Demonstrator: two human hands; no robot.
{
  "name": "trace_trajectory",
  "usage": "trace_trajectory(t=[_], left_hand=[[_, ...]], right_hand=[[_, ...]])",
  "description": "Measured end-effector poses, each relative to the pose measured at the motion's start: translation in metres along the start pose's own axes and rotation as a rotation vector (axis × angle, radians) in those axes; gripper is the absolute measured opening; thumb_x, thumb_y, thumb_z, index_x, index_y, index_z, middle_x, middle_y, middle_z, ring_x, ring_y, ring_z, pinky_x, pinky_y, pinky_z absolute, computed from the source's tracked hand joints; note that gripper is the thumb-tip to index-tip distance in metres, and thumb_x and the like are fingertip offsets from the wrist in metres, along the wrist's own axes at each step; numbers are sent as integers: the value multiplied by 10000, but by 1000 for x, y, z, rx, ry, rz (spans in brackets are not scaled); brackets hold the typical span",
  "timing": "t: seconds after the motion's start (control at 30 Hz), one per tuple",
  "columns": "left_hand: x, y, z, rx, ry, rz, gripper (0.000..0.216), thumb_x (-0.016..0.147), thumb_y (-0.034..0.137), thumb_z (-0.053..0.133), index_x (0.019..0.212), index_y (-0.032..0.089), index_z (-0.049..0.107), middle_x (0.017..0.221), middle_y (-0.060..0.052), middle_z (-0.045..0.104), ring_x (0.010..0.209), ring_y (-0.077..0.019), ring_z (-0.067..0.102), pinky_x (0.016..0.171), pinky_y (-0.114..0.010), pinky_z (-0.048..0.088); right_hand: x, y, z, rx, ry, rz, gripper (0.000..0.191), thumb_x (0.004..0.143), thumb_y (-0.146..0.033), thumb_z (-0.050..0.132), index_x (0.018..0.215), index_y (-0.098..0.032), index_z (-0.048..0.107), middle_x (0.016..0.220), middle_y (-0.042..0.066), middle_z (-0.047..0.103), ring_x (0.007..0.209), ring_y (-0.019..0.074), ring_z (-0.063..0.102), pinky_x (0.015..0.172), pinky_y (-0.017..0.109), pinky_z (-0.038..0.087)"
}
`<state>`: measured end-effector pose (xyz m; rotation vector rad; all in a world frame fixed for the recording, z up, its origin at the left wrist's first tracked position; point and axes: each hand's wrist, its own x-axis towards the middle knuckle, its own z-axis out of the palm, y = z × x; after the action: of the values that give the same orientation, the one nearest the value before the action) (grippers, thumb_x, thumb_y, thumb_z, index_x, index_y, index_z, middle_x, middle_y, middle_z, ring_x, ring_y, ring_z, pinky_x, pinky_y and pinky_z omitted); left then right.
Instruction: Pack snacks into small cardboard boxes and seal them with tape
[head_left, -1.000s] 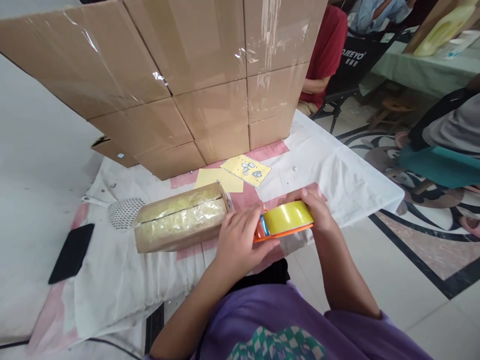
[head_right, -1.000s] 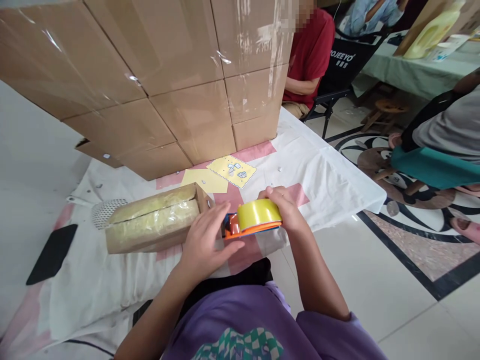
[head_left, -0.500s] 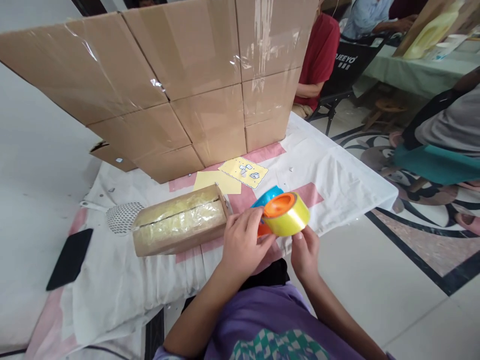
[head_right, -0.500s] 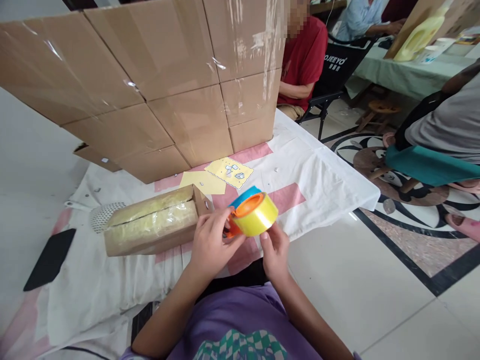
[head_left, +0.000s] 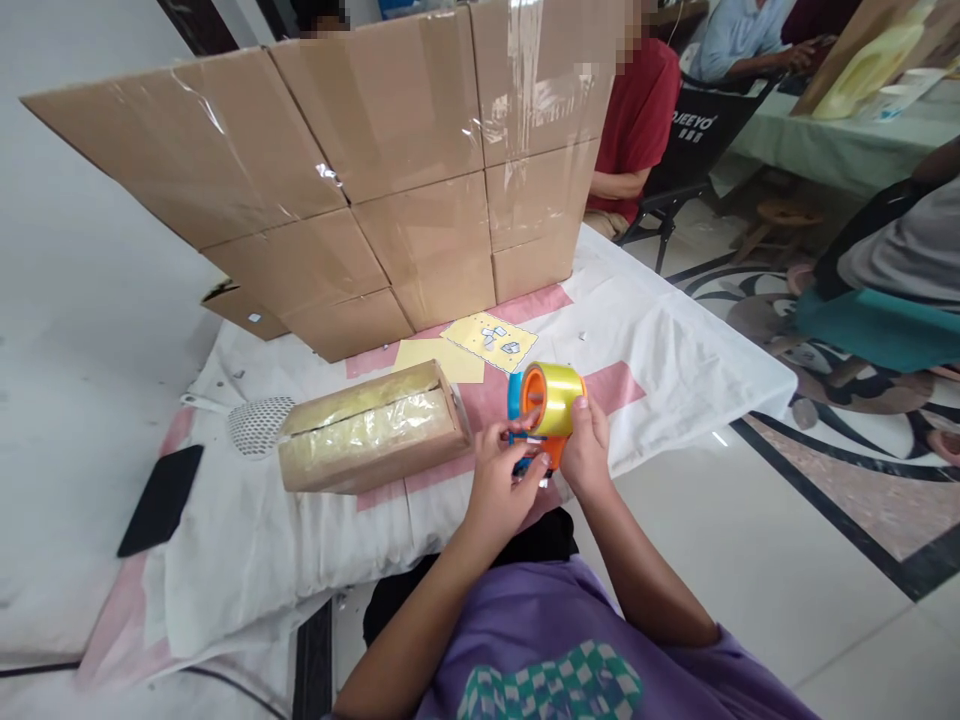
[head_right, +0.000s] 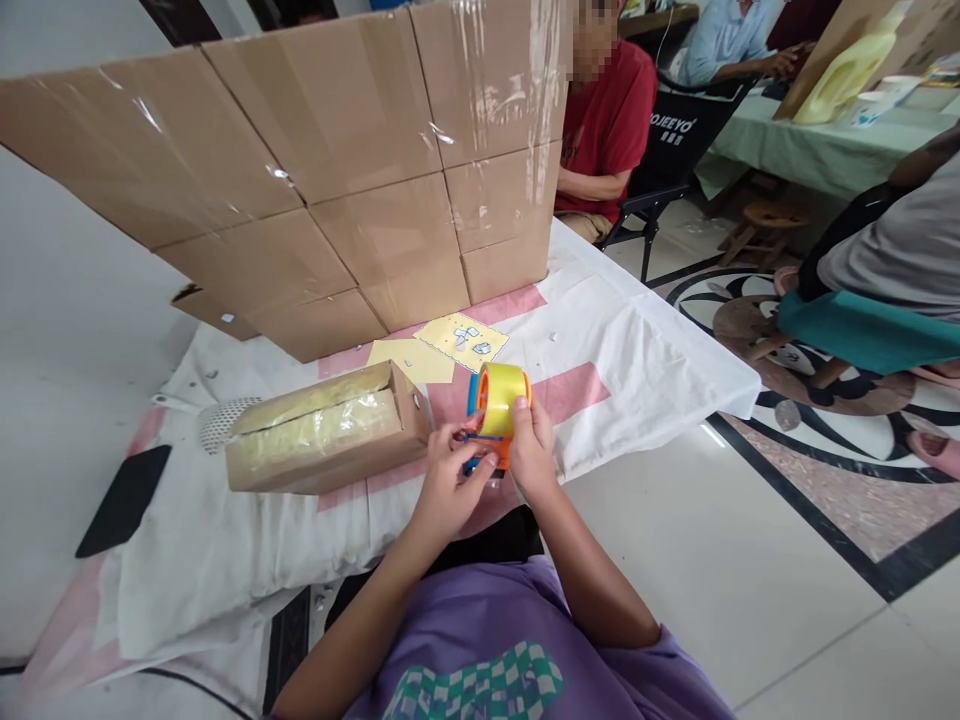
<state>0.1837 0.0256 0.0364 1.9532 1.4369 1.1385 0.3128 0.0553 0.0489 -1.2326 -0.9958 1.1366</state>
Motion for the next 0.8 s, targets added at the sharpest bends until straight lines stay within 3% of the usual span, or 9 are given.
trace_trajectory(t=[0.23, 0.3, 0.43, 0.53, 0.67, 0.8], left_hand=[[-6, 13, 12, -122, -13, 31, 285, 964, 301, 626, 715, 222, 741, 842, -50, 648, 872, -208, 584, 805, -361, 492], [-7, 16, 11, -154, -53, 38, 282, 969, 313, 625, 728, 222, 741, 770, -35, 676, 831, -207, 592, 776, -353, 476], [-10, 15, 10, -260, -124, -37, 340, 980, 324, 599, 679, 214, 713, 661, -11, 694, 713, -181, 616, 722, -322, 469], [-13, 12, 10, -347, -103, -126, 366, 971, 343, 597, 648, 202, 696, 657, -16, 705, 661, -166, 627, 687, -296, 477], [-17, 12, 11, -433, -147, -191, 363, 967, 366, 586, 675, 184, 702, 641, -17, 703, 618, -152, 629, 658, -269, 476], [-21, 18, 11, -458, -153, -278, 326, 950, 357, 591, 691, 177, 673, 602, 6, 665, 591, -134, 610, 625, -236, 454]], right_hand=[[19, 6, 0, 96, 135, 131, 780, 851, -879, 261, 996, -221, 653, 846, 134, 686, 899, 330, 657, 679, 419, 538], [21, 6, -3, 207, 16, 118, 764, 825, -887, 324, 994, -213, 640, 870, 131, 694, 895, 329, 666, 663, 407, 537], [17, 11, -13, 278, -269, 36, 593, 725, -759, 689, 1044, -267, 605, 903, 48, 692, 826, 250, 683, 670, 333, 535], [12, 20, -16, 183, -376, 153, 646, 728, -828, 630, 1027, -256, 606, 809, 32, 673, 733, 230, 673, 605, 316, 519], [10, 30, -6, 64, -179, 277, 693, 757, -886, 511, 840, -206, 618, 689, 40, 654, 666, 217, 652, 567, 306, 508], [19, 26, 2, 56, -34, 139, 651, 834, -827, 469, 677, -203, 573, 588, 23, 606, 567, 177, 590, 539, 289, 472]])
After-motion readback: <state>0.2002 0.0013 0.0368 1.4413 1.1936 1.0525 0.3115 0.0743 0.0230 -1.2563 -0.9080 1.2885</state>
